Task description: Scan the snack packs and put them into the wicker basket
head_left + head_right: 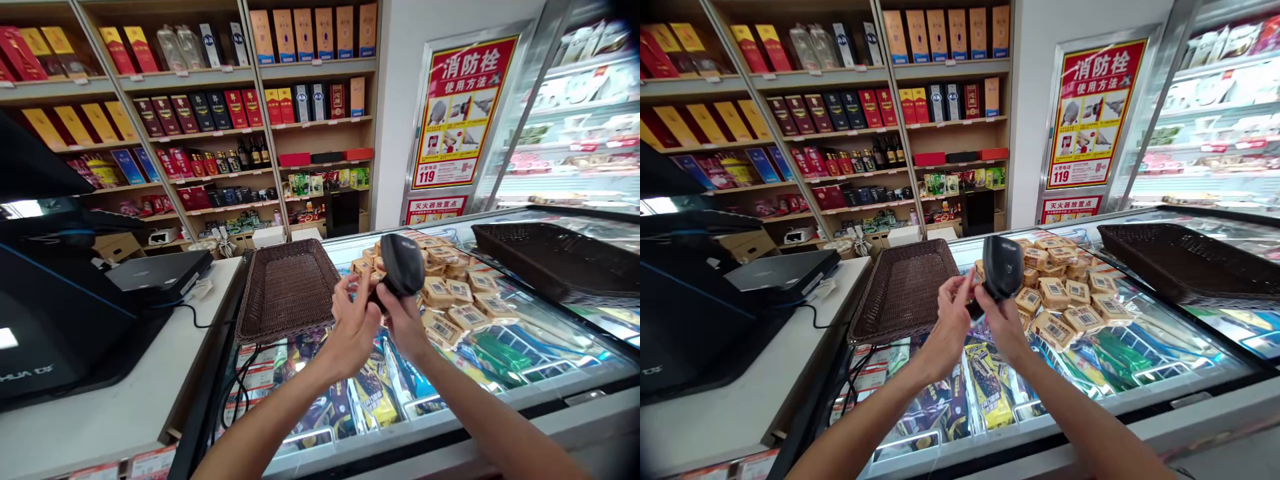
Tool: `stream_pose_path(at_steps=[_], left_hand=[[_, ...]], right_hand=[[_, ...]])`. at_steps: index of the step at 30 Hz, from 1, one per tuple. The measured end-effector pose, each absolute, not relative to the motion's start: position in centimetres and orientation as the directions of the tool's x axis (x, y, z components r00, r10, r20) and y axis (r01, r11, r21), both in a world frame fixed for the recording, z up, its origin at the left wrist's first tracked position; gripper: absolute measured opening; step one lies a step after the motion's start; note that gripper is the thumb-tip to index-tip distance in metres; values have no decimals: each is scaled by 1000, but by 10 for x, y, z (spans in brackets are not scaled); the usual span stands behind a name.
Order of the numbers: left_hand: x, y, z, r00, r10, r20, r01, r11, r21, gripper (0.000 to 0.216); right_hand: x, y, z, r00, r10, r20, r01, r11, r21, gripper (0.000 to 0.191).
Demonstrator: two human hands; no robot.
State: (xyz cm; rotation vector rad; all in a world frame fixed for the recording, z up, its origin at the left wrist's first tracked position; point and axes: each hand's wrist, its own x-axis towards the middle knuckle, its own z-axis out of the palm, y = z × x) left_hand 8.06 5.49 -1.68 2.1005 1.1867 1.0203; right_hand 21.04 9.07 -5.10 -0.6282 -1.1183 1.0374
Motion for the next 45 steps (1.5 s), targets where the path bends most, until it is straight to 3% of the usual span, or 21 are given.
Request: stream_pose_path(at_steps=[3, 7, 11, 14, 20, 26, 36, 45], left_hand=[[67, 68, -7, 309, 881, 358, 562, -473, 679, 60], [52, 94, -14, 391, 901, 188, 773, -432, 464, 54], [54, 112, -39, 367, 928, -63, 923, -355, 149, 53], [60, 116, -54, 305, 946, -111, 952, -305, 19, 37], [66, 114, -60, 228, 967, -115, 971, -234, -42, 30], [65, 108, -59, 218, 970, -107, 972, -226, -64, 32], [55, 105, -70, 254, 967, 23, 964, -251, -91, 33], [55, 105, -83, 277, 954, 112, 956, -262, -135, 39]], right_hand=[[239, 107, -39, 125, 933, 338, -491, 354, -796, 37], [275, 119, -38, 88, 969, 231, -431, 246, -868, 39], [291, 119, -40, -94, 979, 183, -415, 128, -901, 41], [297, 117, -39, -231, 959, 161, -396, 58, -916, 40], [313, 118, -38, -295, 946, 132, -424, -5, -906, 36], [331, 129, -43, -241, 955, 174, -431, 56, -901, 37], [339, 130, -39, -275, 948, 157, -441, 20, -897, 36], [315, 130, -51, -204, 924, 325, -475, 197, -858, 34]])
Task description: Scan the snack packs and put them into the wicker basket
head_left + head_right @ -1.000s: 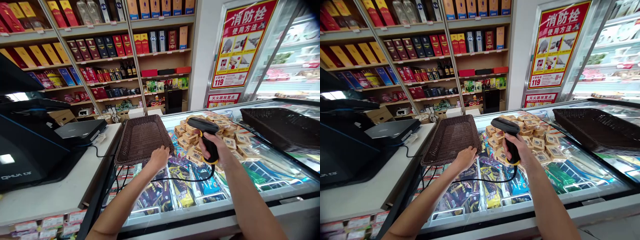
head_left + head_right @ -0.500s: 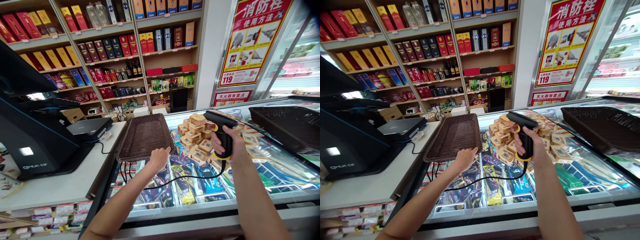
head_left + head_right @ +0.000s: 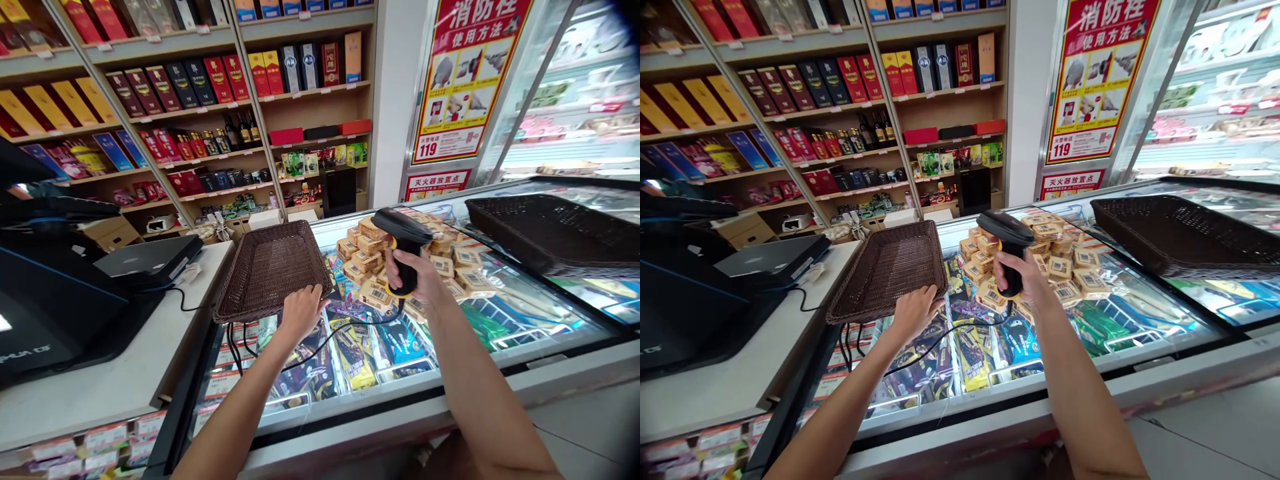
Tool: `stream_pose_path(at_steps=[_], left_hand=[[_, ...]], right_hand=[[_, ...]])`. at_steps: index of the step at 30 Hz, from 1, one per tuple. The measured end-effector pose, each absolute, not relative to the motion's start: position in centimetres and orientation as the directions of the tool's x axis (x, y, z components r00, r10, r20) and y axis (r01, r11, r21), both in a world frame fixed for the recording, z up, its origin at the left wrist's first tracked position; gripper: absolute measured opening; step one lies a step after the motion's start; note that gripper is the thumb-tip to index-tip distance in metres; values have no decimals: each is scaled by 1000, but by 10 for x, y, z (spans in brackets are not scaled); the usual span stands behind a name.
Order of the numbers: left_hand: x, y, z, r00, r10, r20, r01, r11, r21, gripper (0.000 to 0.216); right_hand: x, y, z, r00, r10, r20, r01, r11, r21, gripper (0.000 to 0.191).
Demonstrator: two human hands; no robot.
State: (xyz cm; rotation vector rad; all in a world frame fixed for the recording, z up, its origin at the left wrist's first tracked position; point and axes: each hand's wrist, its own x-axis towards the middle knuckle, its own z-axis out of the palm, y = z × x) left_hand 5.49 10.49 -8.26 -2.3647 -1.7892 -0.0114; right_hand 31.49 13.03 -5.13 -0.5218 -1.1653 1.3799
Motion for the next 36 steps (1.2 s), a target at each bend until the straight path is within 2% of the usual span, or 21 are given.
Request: stream_pose_path(at_steps=[5, 10, 15, 17, 19, 23, 26, 30, 34, 36], left_hand=[[54, 107, -85, 297, 947, 121, 949, -279, -144, 38], [52, 109, -84, 314, 942, 120, 944, -296, -147, 36], [50, 109, -83, 321, 938, 133, 942, -302, -143, 33], [48, 108, -83, 328, 936, 124, 942, -313, -124, 37], [45, 106, -81, 328, 940, 99, 944, -321, -77, 41], [40, 110, -67, 337, 939, 68, 926, -343, 154, 44], [48, 130, -46, 343, 924, 167, 861, -380, 337, 42], [88, 183, -12, 324, 904, 279, 781, -421, 461, 45], [140, 233, 3, 255, 949, 186, 771, -316, 554, 67], [160, 249, 3, 223, 959, 175, 785, -283, 551, 85]], right_hand=[[303, 134, -43, -254, 863, 437, -490, 275, -827, 36], [291, 136, 12, -351, 758, 550, -414, 401, -817, 31], [302, 112, 62, -304, 736, 605, -369, 495, -787, 55], [314, 102, 68, -279, 783, 556, -305, 477, -824, 55], [326, 97, 69, -228, 858, 461, -214, 418, -883, 47], [341, 105, 65, -42, 951, 306, 23, 307, -952, 46], [346, 116, 63, 42, 960, 277, 131, 270, -954, 49], [357, 132, 60, 103, 978, 182, 272, 149, -951, 44], [376, 158, 47, 88, 995, 40, 502, -10, -865, 41], [387, 171, 40, 57, 998, 1, 557, -31, -830, 42]])
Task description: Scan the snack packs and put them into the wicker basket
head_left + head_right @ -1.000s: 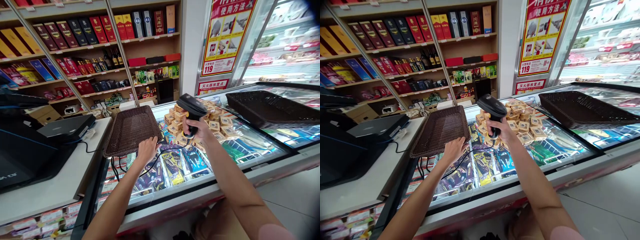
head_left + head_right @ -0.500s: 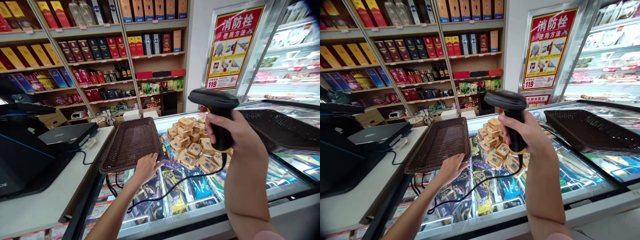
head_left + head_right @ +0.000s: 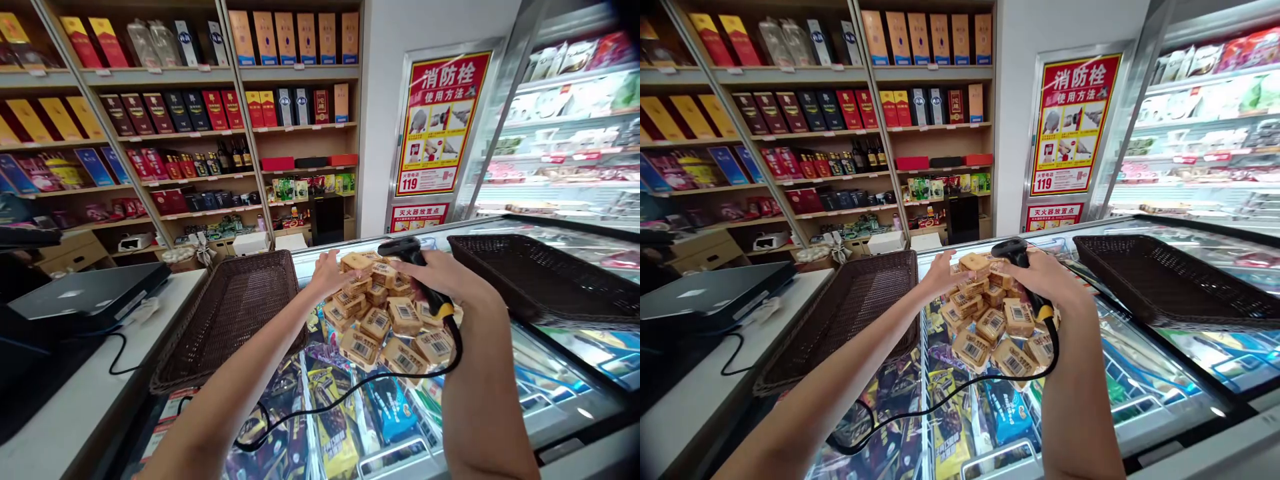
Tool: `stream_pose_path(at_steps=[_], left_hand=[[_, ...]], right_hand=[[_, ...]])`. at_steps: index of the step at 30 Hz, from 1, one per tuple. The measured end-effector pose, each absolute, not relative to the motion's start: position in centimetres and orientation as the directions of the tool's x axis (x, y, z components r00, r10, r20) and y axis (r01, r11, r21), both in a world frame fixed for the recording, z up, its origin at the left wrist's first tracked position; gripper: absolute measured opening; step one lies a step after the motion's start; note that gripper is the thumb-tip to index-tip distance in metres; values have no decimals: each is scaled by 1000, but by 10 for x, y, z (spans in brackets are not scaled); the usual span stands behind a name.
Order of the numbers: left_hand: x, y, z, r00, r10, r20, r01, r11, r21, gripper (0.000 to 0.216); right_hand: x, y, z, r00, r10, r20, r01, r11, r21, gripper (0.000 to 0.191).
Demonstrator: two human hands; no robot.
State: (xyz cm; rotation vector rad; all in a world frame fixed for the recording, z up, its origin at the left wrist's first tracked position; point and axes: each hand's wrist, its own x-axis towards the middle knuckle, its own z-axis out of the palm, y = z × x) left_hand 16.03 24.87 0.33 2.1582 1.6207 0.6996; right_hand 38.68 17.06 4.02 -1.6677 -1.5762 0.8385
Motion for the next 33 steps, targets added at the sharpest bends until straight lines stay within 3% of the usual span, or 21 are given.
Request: stream_pose_path(at_steps=[4, 7, 9, 11, 15, 17, 20, 26, 33], left_hand=[[187, 267, -3, 213, 965, 152, 834, -261, 486, 104], [195, 278, -10, 197, 969, 149, 807, -247, 536, 91], [194, 283, -13, 116, 977, 181, 637, -213, 741, 77], [186, 284, -13, 3, 985, 171, 352, -161, 922, 73], [151, 270, -8, -22, 992, 122, 19, -122, 992, 56], [128, 255, -7, 45, 997, 66, -270, -52, 961, 50], [100, 232, -10, 125, 992, 0, -643, 81, 762, 41], [78, 205, -17, 27, 998, 56, -698, -22, 716, 46], [78, 196, -17, 44, 999, 22, -697, 15, 717, 49]], right_hand=[[401, 180, 33, 37, 999, 26, 570, 0, -822, 50], [402, 176, 34, 47, 997, 55, 515, 23, -857, 49], [399, 172, 38, 70, 995, 70, 477, 28, -878, 48], [394, 167, 42, 86, 993, 83, 420, 40, -907, 48], [379, 155, 52, 65, 993, 96, 224, 80, -971, 49], [370, 149, 55, 20, 995, 98, 131, 95, -987, 48], [355, 143, 56, -114, 989, 92, 71, 101, -992, 47], [327, 135, 54, -324, 944, 65, 138, 115, -984, 48], [316, 131, 53, -358, 932, 55, 203, 135, -970, 51]])
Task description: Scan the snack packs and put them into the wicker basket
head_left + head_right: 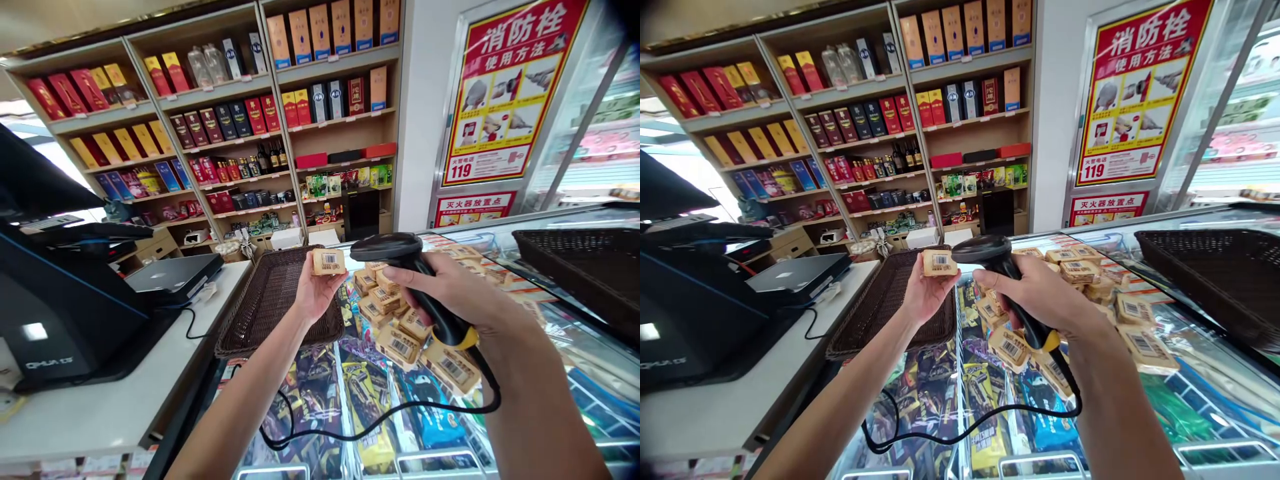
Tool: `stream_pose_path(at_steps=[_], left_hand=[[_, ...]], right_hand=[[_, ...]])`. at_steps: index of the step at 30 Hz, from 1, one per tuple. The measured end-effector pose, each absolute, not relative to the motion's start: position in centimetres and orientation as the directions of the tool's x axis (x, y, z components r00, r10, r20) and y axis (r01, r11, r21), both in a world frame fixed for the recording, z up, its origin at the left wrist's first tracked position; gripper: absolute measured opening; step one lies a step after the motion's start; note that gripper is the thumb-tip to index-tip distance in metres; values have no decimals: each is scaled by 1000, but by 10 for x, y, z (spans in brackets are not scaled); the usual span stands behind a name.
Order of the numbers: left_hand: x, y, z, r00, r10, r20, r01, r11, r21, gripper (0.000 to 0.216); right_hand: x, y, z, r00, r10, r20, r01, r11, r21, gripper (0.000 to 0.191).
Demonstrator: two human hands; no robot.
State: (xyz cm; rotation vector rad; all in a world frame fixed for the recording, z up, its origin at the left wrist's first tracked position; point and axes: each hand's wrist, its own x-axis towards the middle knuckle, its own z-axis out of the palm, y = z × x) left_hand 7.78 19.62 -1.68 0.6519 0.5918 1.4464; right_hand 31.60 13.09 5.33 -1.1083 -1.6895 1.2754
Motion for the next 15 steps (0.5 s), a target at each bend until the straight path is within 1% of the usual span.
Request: stream_pose_path(at_steps=[4, 7, 9, 10, 12, 13, 14, 15], left_hand=[[81, 197, -18, 40, 999, 18, -707, 15, 707, 47], [81, 199, -21, 60, 998, 32, -686, 18, 728, 48], [75, 200, -26, 63, 997, 48, -629, 3, 777, 50], [69, 200, -29, 56, 997, 61, -557, -20, 830, 52], [46, 200, -35, 31, 994, 105, -225, -95, 970, 57], [30, 200, -37, 22, 990, 142, 60, -143, 988, 58], [12, 200, -39, 16, 982, 189, 414, -179, 892, 60], [-8, 199, -41, -13, 981, 196, 534, -159, 830, 63]], right_hand=[[316, 128, 55, -368, 927, 75, 239, 172, -956, 51], [316, 126, 56, -359, 930, 74, 242, 169, -955, 50], [317, 126, 56, -361, 930, 73, 248, 171, -954, 50], [319, 126, 55, -363, 929, 78, 246, 176, -953, 50], [323, 127, 53, -367, 926, 93, 227, 186, -956, 48], [326, 129, 51, -366, 926, 99, 211, 186, -960, 47], [329, 130, 49, -358, 928, 103, 196, 183, -963, 46], [333, 132, 47, -346, 933, 104, 184, 176, -967, 45]])
